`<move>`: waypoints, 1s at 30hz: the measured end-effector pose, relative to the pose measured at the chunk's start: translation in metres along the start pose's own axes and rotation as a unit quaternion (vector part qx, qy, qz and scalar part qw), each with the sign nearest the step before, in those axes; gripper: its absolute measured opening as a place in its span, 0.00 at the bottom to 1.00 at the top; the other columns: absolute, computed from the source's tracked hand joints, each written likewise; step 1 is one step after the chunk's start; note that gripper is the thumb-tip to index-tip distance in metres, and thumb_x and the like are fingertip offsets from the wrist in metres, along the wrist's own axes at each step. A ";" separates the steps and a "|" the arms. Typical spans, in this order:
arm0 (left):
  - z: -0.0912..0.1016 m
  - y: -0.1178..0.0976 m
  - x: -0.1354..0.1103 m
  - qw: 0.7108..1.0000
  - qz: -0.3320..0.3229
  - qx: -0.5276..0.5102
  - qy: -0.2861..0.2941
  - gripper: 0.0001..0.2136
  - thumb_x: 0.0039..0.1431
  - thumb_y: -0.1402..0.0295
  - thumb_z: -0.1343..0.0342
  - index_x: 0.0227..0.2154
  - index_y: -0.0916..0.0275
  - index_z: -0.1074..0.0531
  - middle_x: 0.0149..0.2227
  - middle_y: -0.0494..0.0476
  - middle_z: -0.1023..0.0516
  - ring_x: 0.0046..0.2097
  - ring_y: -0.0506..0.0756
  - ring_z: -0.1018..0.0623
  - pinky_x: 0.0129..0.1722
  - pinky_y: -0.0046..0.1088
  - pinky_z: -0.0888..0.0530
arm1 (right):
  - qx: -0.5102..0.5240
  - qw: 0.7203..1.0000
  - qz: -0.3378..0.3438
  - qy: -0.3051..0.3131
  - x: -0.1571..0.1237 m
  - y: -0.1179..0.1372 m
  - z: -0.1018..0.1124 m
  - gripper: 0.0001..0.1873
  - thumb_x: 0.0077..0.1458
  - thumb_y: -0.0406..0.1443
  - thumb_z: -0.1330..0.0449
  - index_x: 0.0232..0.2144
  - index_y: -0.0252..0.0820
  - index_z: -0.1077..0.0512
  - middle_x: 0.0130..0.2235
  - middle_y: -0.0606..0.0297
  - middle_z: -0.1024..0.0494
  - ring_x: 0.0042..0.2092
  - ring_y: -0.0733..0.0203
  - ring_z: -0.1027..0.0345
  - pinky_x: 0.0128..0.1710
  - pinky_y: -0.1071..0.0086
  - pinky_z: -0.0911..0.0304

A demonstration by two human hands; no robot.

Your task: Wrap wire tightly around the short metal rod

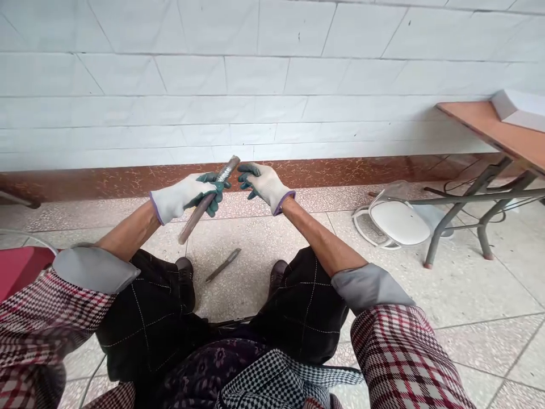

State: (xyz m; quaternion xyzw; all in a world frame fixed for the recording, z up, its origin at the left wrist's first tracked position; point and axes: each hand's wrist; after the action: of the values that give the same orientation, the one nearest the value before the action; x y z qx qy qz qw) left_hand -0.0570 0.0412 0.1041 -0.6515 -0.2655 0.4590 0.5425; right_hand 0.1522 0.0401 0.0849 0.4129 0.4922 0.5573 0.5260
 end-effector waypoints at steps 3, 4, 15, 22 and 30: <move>-0.005 -0.015 -0.009 0.998 -0.015 0.036 0.042 0.04 0.55 0.73 0.38 0.33 0.62 0.26 0.25 0.56 0.24 0.22 0.54 0.24 0.23 0.32 0.26 | 0.083 0.991 -0.016 0.107 -0.003 -0.003 -0.009 0.14 0.52 0.26 0.39 0.42 0.40 0.26 0.44 0.57 0.20 0.44 0.56 0.24 0.28 0.70 0.25; -0.006 -0.020 -0.012 0.997 -0.023 0.048 0.046 0.04 0.55 0.73 0.38 0.34 0.63 0.25 0.25 0.57 0.24 0.22 0.54 0.24 0.23 0.32 0.27 | 0.101 0.983 -0.020 0.150 -0.007 -0.004 -0.013 0.12 0.51 0.27 0.37 0.39 0.40 0.26 0.43 0.58 0.20 0.44 0.55 0.24 0.30 0.68 0.24; 0.020 -0.012 -0.018 0.977 -0.046 0.202 -0.051 0.08 0.53 0.69 0.35 0.37 0.60 0.18 0.22 0.54 0.28 0.17 0.48 0.40 0.16 0.26 0.48 | -0.036 0.995 0.005 0.096 -0.048 0.011 -0.016 0.07 0.60 0.34 0.41 0.34 0.38 0.23 0.19 0.73 0.38 0.20 0.69 0.47 0.16 0.75 0.48; 0.023 0.023 0.022 0.913 -0.004 0.384 -0.137 0.15 0.36 0.84 0.33 0.12 0.59 0.31 0.15 0.52 0.40 0.28 0.56 0.30 0.26 0.27 0.41 | -0.354 0.923 0.127 0.078 -0.059 0.029 -0.007 0.09 0.62 0.34 0.40 0.40 0.41 0.19 0.32 0.64 0.23 0.34 0.61 0.32 0.34 0.68 0.41; -0.029 0.034 0.024 0.961 -0.033 0.263 -0.072 0.16 0.39 0.87 0.35 0.14 0.60 0.30 0.16 0.50 0.42 0.28 0.55 0.30 0.28 0.26 0.39 | -0.399 0.914 0.070 0.015 0.015 -0.012 0.028 0.06 0.61 0.33 0.39 0.34 0.41 0.21 0.33 0.61 0.24 0.36 0.58 0.32 0.35 0.66 0.40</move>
State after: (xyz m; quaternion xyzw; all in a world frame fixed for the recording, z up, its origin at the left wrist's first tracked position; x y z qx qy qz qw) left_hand -0.0262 0.0393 0.0637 -0.4416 -0.1951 0.5399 0.6895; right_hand 0.1805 0.0576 0.0776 0.1934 0.2068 0.7488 0.5992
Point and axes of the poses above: each hand's wrist, its own x-axis towards the middle knuckle, its own z-axis out of the back of the hand, y = z × x
